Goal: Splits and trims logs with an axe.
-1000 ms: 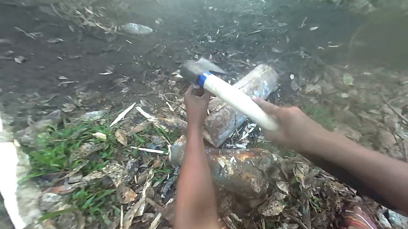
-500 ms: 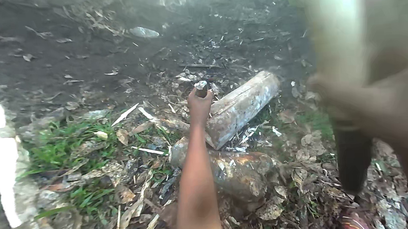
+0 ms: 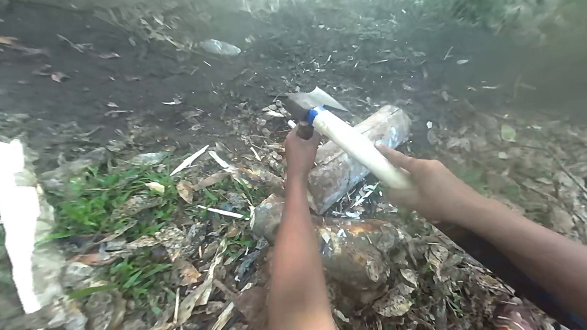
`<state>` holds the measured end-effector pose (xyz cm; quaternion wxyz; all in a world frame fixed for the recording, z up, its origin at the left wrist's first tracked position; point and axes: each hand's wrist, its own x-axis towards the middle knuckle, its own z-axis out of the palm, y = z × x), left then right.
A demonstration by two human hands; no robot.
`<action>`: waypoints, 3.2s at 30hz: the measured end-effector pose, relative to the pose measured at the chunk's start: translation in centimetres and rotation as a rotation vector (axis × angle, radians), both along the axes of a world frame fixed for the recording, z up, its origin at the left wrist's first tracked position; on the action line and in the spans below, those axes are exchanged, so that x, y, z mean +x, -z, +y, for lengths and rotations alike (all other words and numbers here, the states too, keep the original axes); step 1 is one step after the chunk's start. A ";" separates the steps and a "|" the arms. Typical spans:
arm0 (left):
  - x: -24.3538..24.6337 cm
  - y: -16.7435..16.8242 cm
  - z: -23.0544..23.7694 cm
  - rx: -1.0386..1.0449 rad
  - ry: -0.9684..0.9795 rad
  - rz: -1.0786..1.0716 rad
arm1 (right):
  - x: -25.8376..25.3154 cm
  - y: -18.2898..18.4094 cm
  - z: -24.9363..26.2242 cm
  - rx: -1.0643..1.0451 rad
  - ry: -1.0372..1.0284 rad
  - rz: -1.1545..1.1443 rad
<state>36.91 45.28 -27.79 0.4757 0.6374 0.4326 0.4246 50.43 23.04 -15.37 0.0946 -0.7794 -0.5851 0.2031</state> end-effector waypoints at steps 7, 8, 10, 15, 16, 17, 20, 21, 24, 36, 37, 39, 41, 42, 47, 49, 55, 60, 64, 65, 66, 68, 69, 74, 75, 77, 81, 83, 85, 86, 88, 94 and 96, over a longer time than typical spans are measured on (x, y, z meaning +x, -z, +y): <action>0.2 0.3 -0.2 0.026 -0.019 -0.032 | 0.4 -1.4 -2.9 0.221 0.071 0.101; 0.3 0.4 -0.2 0.031 -0.021 -0.033 | 0.2 -2.7 -3.5 0.313 0.073 0.086; 0.5 0.4 -0.1 0.035 -0.022 -0.028 | 0.1 -6.5 -4.2 0.492 0.091 0.040; 0.6 0.6 -0.1 0.011 -0.043 -0.024 | 6.9 -12.5 -1.0 0.993 -0.020 0.300; 0.6 0.6 0.0 0.017 -0.042 -0.030 | 8.6 -13.2 0.3 1.026 -0.122 0.402; 0.6 0.6 0.0 0.020 -0.042 -0.036 | 9.1 -13.6 0.9 1.011 -0.186 0.417; 0.4 0.4 -0.1 0.009 -0.034 -0.008 | 2.0 -12.4 -0.6 0.856 0.050 0.086; 0.3 0.2 -0.2 -0.009 -0.032 0.012 | 0.0 -10.5 -1.5 0.690 0.074 -0.025; -0.1 0.0 -0.7 -0.019 0.003 0.025 | -0.2 -2.5 -1.2 0.122 -0.021 -0.053; 0.3 1.2 -0.3 0.005 0.009 -0.059 | 0.3 -5.2 -3.0 0.304 0.068 0.088; 0.3 1.2 -0.4 0.003 0.011 -0.062 | 0.1 -6.8 -3.4 0.384 0.078 0.083; 0.4 1.0 -0.5 -0.010 0.008 -0.054 | 0.2 -10.0 -4.1 0.541 0.115 0.062; 0.4 0.9 -0.6 -0.021 0.002 -0.043 | 1.3 -12.4 -4.2 0.716 0.164 0.139; 0.4 1.0 -0.6 -0.024 0.000 -0.041 | 2.3 -13.3 -3.7 0.809 0.176 0.232; 0.6 1.4 -0.3 -0.016 -0.017 -0.028 | 9.0 -13.4 -0.4 0.977 -0.063 0.431; 0.5 1.2 -0.3 -0.020 -0.015 -0.019 | 2.5 -11.8 -1.3 0.913 0.108 0.176; -0.2 1.1 -0.4 -0.054 0.007 -0.006 | 0.5 -0.7 -0.3 -0.092 0.058 0.080; 0.1 1.1 -0.6 -0.027 0.014 -0.070 | 1.8 1.2 -1.5 -0.110 0.137 0.110; -0.1 1.4 -0.7 -0.037 -0.004 -0.065 | 2.3 5.0 -3.7 -0.144 0.203 0.237; -0.1 1.4 -0.6 -0.042 -0.006 -0.058 | 2.3 5.9 -4.2 -0.154 0.228 0.240; 0.0 1.5 -0.7 -0.040 -0.007 -0.062 | 2.4 6.8 -4.7 -0.175 0.251 0.231; 0.1 1.6 -0.6 -0.030 -0.001 -0.078 | 2.7 8.7 -5.6 -0.224 0.289 0.177; -0.1 1.5 -0.6 -0.028 0.002 -0.083 | 2.8 9.6 -6.1 -0.253 0.302 0.139; 0.0 1.4 -0.5 -0.031 0.008 -0.119 | 4.1 13.9 -8.7 -0.301 0.387 0.201; 0.0 1.4 -0.4 -0.032 0.004 -0.121 | 4.3 14.8 -9.4 -0.282 0.420 0.273; 0.0 1.5 -0.3 -0.028 0.002 -0.120 | 4.4 16.6 -11.0 -0.244 0.508 0.442; -0.2 1.4 0.2 -0.056 0.008 -0.092 | 4.1 18.4 -12.9 -0.358 0.566 0.538; -0.4 1.4 0.2 -0.083 0.040 -0.092 | 4.2 18.3 -13.4 -0.378 0.592 0.623; -0.6 1.7 0.5 -0.078 0.078 -0.122 | 4.4 18.0 -13.3 -0.429 0.670 0.769; -0.7 1.7 0.4 -0.084 0.102 -0.125 | 4.5 18.1 -13.3 -0.463 0.711 0.859; -1.1 1.4 0.8 -0.101 0.158 -0.107 | 4.7 19.1 -13.7 -0.487 0.778 1.082; -1.7 2.7 1.4 -0.136 0.296 -0.104 | 4.6 21.4 -13.6 -0.507 0.844 1.552; -1.7 3.4 1.5 -0.115 0.317 -0.120 | 4.0 20.0 -11.7 -0.528 0.814 1.222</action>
